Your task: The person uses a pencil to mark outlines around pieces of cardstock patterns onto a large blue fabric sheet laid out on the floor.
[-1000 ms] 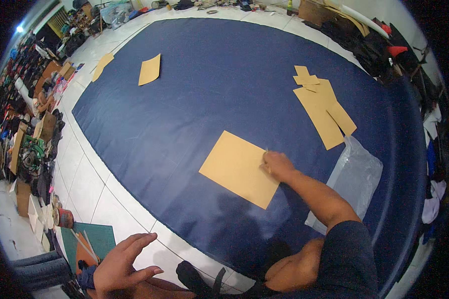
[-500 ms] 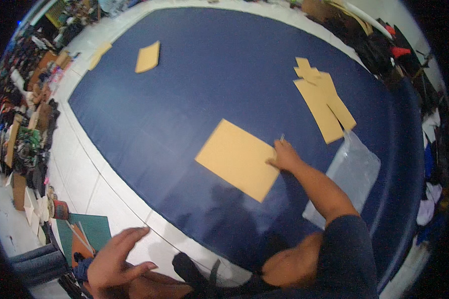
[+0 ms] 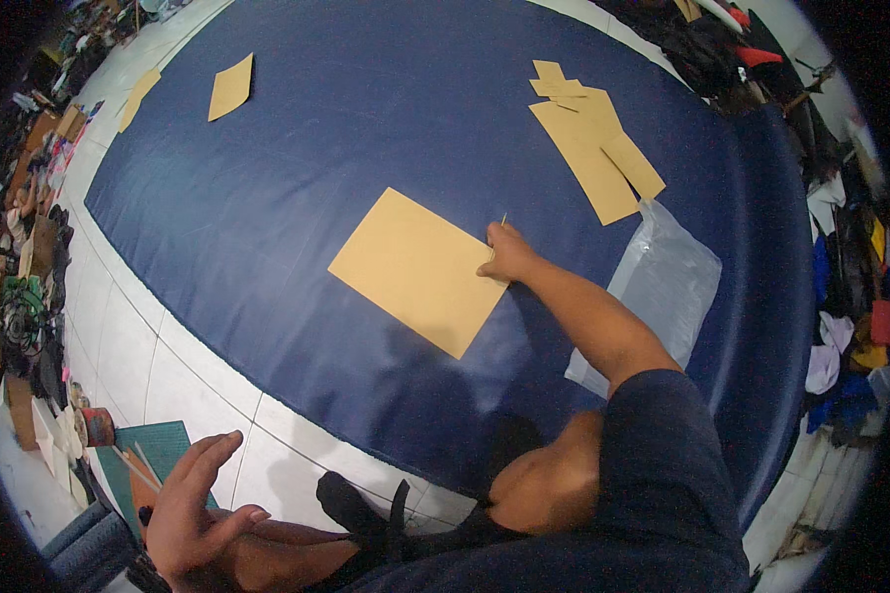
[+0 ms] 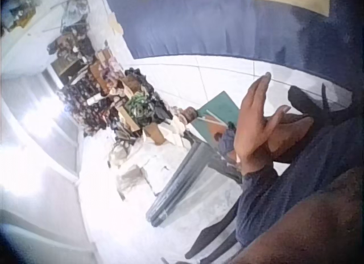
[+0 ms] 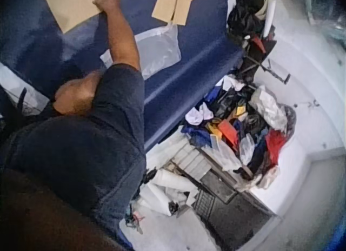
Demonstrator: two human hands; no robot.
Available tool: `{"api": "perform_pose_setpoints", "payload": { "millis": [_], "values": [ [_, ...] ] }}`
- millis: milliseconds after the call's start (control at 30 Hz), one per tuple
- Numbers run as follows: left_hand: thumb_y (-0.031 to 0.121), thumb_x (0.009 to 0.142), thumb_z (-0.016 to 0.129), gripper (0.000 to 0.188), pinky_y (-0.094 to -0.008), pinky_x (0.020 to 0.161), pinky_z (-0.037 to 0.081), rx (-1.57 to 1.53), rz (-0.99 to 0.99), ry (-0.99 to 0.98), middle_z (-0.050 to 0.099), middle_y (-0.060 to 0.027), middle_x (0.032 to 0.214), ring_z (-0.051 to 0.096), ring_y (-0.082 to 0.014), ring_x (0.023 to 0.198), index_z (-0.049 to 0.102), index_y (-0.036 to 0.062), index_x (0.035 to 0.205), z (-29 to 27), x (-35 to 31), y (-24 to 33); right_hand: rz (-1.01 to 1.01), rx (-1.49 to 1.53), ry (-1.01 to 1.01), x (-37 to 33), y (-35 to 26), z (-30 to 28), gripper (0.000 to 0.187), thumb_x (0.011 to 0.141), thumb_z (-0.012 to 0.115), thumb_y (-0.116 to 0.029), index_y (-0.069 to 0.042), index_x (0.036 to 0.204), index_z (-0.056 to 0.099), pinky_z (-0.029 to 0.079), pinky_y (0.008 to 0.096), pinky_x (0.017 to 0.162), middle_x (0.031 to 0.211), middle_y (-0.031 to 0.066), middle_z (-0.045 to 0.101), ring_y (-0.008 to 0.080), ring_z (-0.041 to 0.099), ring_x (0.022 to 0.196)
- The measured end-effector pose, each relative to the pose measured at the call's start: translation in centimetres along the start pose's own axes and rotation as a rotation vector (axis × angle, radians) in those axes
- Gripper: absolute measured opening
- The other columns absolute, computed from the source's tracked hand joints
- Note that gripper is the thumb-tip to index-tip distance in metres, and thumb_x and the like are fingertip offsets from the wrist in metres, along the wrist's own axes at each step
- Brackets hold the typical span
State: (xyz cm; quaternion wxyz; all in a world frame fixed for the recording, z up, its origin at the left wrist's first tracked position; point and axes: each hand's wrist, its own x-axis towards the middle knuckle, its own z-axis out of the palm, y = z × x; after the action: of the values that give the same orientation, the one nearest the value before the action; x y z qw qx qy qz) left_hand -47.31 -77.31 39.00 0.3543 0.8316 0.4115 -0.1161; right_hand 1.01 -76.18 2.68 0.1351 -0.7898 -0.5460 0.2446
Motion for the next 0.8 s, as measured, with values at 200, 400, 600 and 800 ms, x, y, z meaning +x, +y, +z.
{"api": "perform_pose_setpoints", "payload": {
  "millis": [200, 400, 600, 800],
  "values": [
    [0.026, 0.075, 0.084, 0.080, -0.0459, 0.104, 0.044, -0.011, 0.036, 0.010, 0.053, -0.0272, 0.133, 0.054, -0.0423, 0.125, 0.047, -0.0008, 0.140, 0.1, -0.1, -0.4, -0.080, 0.180, 0.264, 0.1, -5.5, -3.6, 0.036, 0.078, 0.079, -0.020, -0.007, 0.090, 0.047, 0.050, 0.0450, 0.070, 0.084, 0.0149, 0.063, 0.0379, 0.065, 0.083],
    [0.031, 0.078, 0.080, 0.076, -0.0449, 0.101, 0.045, 0.005, 0.071, 0.026, 0.055, -0.0266, 0.131, 0.055, -0.0421, 0.121, 0.048, 0.0003, 0.140, 0.1, -0.1, -0.7, -0.823, -0.055, 0.492, -3.1, -13.5, -7.0, 0.016, 0.088, 0.063, -0.014, -0.006, 0.101, 0.059, 0.052, 0.0470, 0.070, 0.085, 0.0120, 0.065, 0.0334, 0.066, 0.082],
    [0.026, 0.073, 0.083, 0.080, -0.0435, 0.103, 0.045, -0.004, 0.064, 0.033, 0.054, -0.0255, 0.132, 0.055, -0.0417, 0.123, 0.049, 0.0007, 0.139, 0.2, -0.3, -0.4, -0.854, -0.279, 0.012, -5.8, -10.9, 1.3, 0.018, 0.083, 0.058, -0.014, -0.007, 0.100, 0.056, 0.050, 0.0500, 0.067, 0.078, 0.0135, 0.061, 0.0360, 0.065, 0.078],
    [0.026, 0.071, 0.084, 0.081, -0.0437, 0.103, 0.045, 0.004, 0.021, 0.027, 0.054, -0.0259, 0.133, 0.054, -0.0415, 0.124, 0.048, 0.0006, 0.140, 0.2, -0.3, -0.3, -0.773, -0.181, -0.240, -6.8, -9.2, 3.6, 0.024, 0.090, 0.060, -0.025, -0.006, 0.103, 0.054, 0.051, 0.0503, 0.071, 0.086, 0.0168, 0.063, 0.0390, 0.065, 0.085]
  ]
}}
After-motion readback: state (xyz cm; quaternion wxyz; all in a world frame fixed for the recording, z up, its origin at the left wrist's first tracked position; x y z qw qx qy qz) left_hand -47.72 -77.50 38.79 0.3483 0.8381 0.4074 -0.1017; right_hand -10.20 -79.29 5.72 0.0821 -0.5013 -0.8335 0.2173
